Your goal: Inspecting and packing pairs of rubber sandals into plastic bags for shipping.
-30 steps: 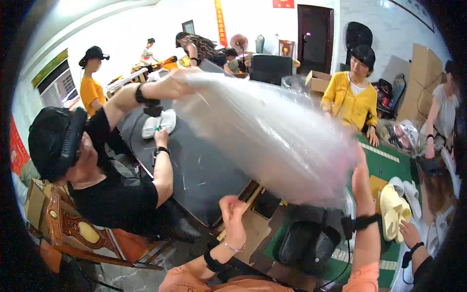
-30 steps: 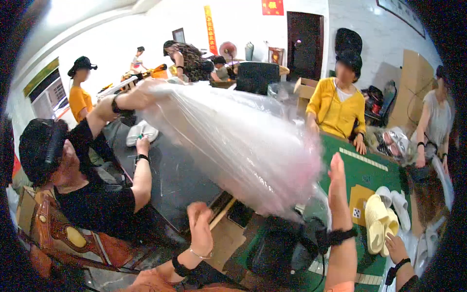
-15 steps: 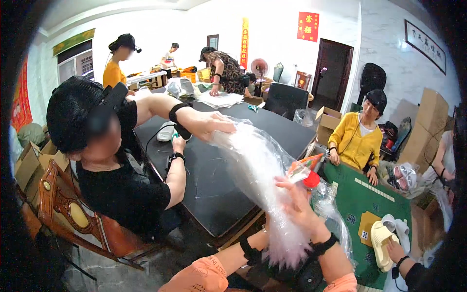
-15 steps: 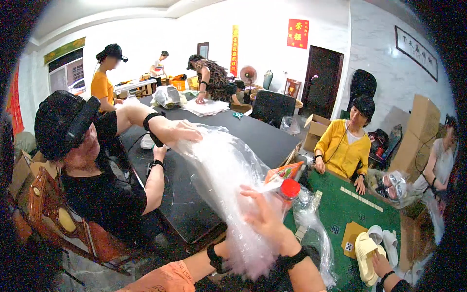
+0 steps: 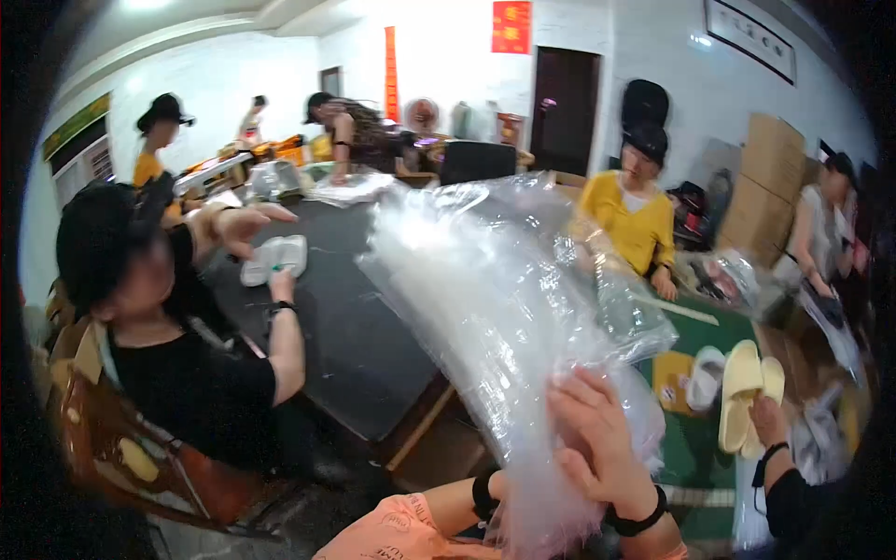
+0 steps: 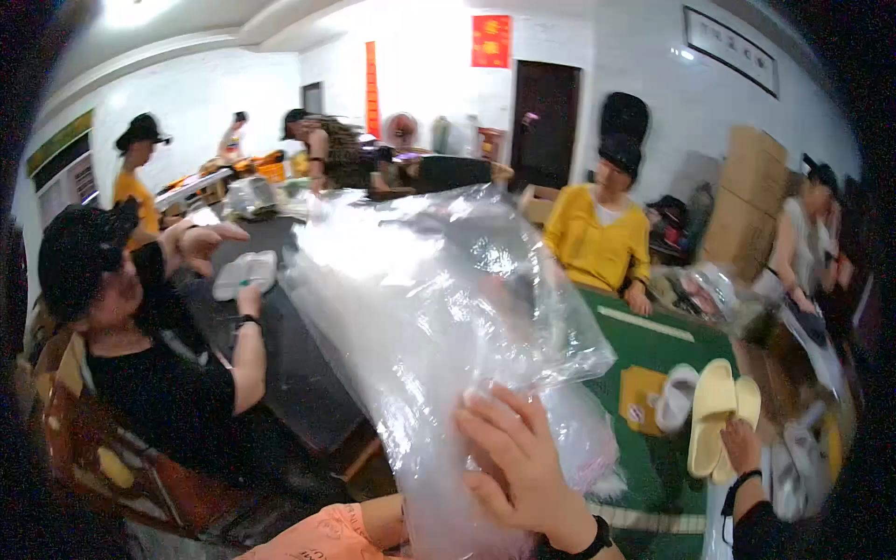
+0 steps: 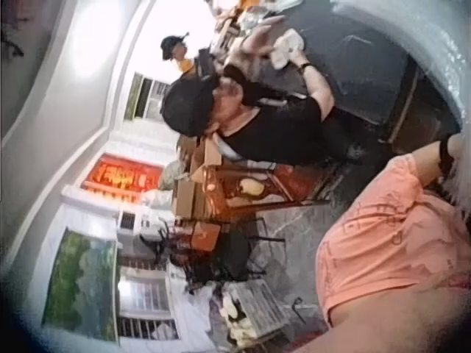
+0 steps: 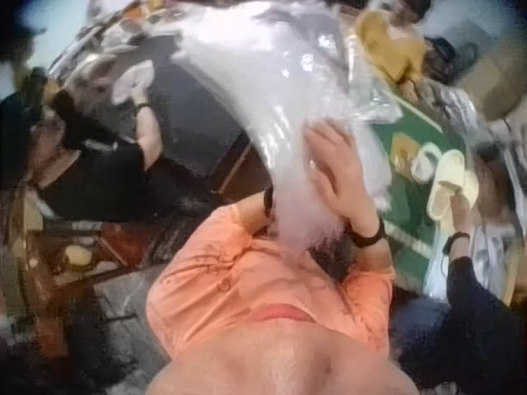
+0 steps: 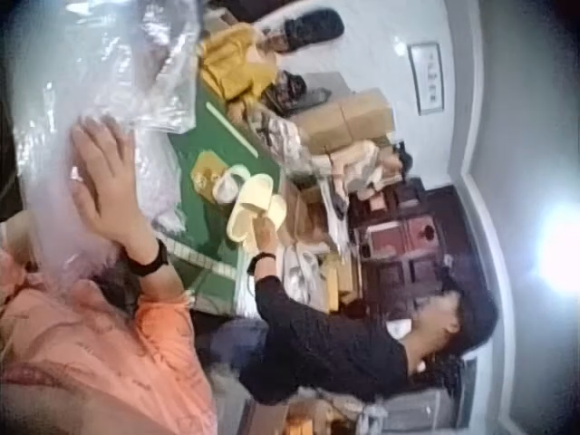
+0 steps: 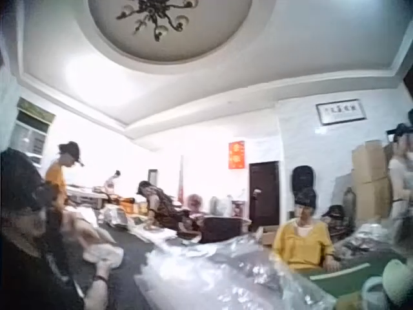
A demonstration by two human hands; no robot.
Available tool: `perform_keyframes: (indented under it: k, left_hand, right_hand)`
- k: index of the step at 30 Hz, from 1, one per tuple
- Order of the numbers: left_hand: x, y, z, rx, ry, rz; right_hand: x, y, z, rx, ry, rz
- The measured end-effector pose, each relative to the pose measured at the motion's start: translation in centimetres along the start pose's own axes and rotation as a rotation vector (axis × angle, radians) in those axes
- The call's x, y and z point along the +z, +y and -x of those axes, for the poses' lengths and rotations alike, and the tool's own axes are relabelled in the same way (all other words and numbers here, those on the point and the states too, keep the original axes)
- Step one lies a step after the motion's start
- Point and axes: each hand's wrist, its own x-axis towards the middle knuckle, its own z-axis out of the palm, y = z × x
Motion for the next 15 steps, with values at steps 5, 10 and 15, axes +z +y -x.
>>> perform_keyframes:
  k: [5,10,15]
  left_hand:
    - [6.3,1.1,-1.5,-0.054,-0.283,0.297]
    - [15.3,2.6,-4.8,-0.124,-0.656,0.672]
    - [19.2,0.5,-1.8,-0.192,-0.934,0.944]
  right_hand:
    - [-4.5,-0.6,4.0,0.224,0.129,0.314]
    - [-8.5,0.4,8.5,0.446,0.315,0.629]
    - [-9.9,1.0,13.6,0.62,0.448,0.829]
